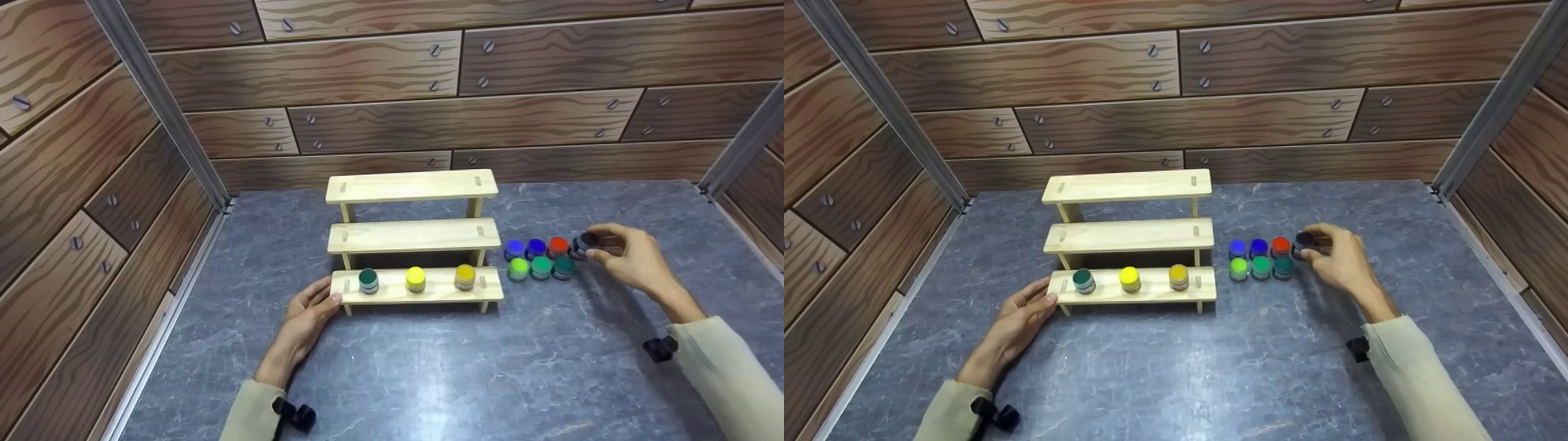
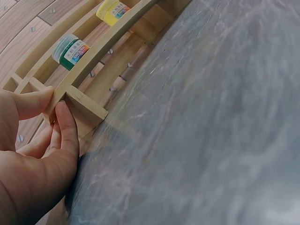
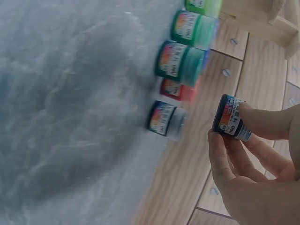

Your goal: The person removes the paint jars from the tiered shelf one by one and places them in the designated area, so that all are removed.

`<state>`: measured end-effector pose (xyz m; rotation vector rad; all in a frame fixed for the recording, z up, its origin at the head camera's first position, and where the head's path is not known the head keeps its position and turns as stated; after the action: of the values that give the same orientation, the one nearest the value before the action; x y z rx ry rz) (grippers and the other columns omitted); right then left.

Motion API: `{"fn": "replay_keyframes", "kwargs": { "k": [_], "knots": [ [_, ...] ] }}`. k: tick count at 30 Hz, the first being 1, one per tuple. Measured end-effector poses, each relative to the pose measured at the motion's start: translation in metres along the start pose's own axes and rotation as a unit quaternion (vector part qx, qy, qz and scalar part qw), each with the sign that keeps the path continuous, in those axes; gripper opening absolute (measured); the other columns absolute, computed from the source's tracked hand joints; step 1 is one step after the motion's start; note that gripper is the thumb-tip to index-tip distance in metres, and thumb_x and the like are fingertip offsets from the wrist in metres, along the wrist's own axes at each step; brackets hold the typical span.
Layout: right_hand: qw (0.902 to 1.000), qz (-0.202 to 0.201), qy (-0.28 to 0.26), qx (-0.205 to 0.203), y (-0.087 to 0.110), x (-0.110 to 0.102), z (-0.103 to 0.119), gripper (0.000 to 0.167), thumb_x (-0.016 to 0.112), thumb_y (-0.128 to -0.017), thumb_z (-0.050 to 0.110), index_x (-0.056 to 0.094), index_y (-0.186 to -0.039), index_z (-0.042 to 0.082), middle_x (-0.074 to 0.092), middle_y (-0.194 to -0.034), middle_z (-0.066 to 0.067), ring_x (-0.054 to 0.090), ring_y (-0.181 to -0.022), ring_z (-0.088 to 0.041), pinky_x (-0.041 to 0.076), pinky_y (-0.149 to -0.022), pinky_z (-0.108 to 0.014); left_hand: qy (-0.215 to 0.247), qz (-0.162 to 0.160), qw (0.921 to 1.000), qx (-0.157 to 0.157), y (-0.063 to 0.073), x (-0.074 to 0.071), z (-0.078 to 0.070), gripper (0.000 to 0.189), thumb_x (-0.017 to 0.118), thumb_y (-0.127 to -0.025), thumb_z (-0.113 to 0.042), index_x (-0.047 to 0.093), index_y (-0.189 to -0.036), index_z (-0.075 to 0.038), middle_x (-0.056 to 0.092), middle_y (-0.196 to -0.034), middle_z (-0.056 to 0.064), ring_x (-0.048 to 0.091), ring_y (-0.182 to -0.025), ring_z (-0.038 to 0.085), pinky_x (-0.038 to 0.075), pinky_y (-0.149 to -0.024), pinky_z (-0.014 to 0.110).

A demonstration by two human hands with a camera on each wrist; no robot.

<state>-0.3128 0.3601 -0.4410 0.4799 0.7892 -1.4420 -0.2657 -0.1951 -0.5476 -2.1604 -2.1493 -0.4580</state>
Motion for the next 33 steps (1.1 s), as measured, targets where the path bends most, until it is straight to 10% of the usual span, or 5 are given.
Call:
{"fn": "replay_keyframes", "kwargs": {
  "k": [11,19,33],
  "knots": [
    [0.9992,0.034,0.011,0.02,0.001,0.01,-0.026,0.044,0.074,-0.093,-0.003,0.062,-0.135,-0.012,0.065,-0.13,-0.04,0.067,-0.116,-0.056,0.051,-0.079,-0.005,0.011,-0.001,0.9999,0.0,-0.001,0.001,0.002,0.061,0.065,-0.101,0.003,0.041,-0.157,0.01,0.047,-0.156,0.032,0.061,-0.127,0.024,0.055,-0.101,0.024],
    [0.9963,0.071,0.028,0.041,0.002,0.022,-0.036,0.046,0.075,-0.093,-0.001,0.062,-0.136,-0.011,0.064,-0.132,-0.04,0.066,-0.118,-0.055,0.058,-0.099,-0.058,0.013,-0.001,0.9999,0.001,-0.001,0.001,0.001,0.062,0.066,-0.101,0.003,0.042,-0.157,0.01,0.048,-0.156,0.032,0.062,-0.125,0.022,0.056,-0.101,0.025],
    [0.9959,0.072,0.045,0.031,0.004,0.026,-0.033,0.046,0.075,-0.095,0.003,0.061,-0.136,-0.012,0.065,-0.13,-0.039,0.067,-0.116,-0.055,0.055,-0.1,-0.065,0.016,-0.004,0.9999,0.004,0.0,0.001,0.001,0.062,0.066,-0.101,0.004,0.041,-0.157,0.011,0.047,-0.156,0.032,0.062,-0.126,0.022,0.056,-0.101,0.025]
  ]
}}
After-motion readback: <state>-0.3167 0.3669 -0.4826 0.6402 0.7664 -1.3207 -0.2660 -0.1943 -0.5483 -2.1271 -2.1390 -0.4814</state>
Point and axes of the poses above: each hand's wrist, its own y-axis away from the middle knuckle, its own x-axis out of the palm, z = x × y, the point moved 7 cm from there along -y, towards the middle knuckle
